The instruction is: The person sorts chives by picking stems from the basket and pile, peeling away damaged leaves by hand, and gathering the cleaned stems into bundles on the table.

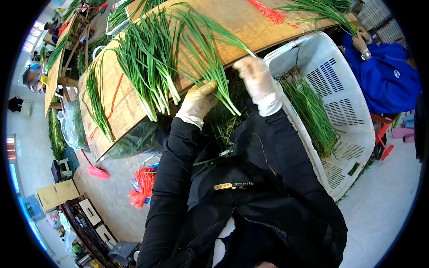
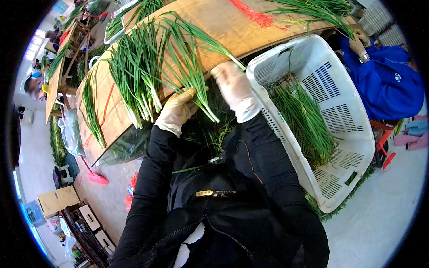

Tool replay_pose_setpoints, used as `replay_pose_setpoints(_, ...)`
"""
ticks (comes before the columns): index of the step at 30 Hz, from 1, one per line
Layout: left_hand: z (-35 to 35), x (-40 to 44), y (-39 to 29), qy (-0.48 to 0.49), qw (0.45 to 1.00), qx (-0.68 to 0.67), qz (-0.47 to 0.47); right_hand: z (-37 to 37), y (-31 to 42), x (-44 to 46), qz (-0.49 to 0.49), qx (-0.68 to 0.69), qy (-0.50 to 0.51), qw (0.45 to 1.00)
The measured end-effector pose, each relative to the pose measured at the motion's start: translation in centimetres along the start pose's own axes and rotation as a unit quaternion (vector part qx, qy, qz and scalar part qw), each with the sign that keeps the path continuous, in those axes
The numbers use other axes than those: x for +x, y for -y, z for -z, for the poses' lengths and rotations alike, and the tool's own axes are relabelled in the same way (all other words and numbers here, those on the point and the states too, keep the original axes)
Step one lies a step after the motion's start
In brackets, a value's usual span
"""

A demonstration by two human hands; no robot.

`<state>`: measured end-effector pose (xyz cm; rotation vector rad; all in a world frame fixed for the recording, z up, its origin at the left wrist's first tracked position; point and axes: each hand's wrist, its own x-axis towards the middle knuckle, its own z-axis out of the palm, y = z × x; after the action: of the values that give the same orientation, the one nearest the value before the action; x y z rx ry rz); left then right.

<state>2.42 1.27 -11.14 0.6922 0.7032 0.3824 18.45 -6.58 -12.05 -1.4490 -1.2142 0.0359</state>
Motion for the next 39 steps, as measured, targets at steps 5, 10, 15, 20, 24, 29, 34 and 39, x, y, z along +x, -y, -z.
replay_pose_setpoints(5,1.7,0.8,0.4,-0.023,0.999,-0.038,-0.02,5.3,2.1,-0.7,-0.188,0.219,-0.078,0.954)
replay_pose_setpoints(10,0.6,0.4,0.2,0.081,0.995,-0.052,-0.008,5.1,0.2,-3.5,-0.202,-0.088,0.339,0.915)
replay_pose_setpoints(15,-1.1,0.5,0.4,0.073,0.984,-0.156,0.038,6.1,0.4,2.9,-0.145,-0.373,0.07,0.914)
replay_pose_setpoints(20,-1.8,-1.2,-1.9,0.185,0.97,-0.145,-0.068,4.8,-0.9,4.9,-0.17,-0.284,0.233,0.914)
replay_pose_setpoints(24,0.1,-0.3,-1.7,0.039,0.989,-0.108,-0.094,3.3,2.4,0.7,-0.203,0.002,0.131,0.97)
replay_pose_setpoints(29,0.5,1.0,0.0,0.053,0.982,-0.173,-0.059,1.2,5.7,-3.8,-0.158,0.022,0.076,0.984)
replay_pose_setpoints(34,0.4,0.5,-0.8,0.118,0.982,-0.142,-0.047,1.4,4.8,-4.5,-0.163,0.125,0.136,0.969)
replay_pose_setpoints(39,-0.8,0.1,-0.5,0.063,0.995,-0.052,-0.059,1.2,5.6,-1.9,0.029,-0.195,0.097,0.975)
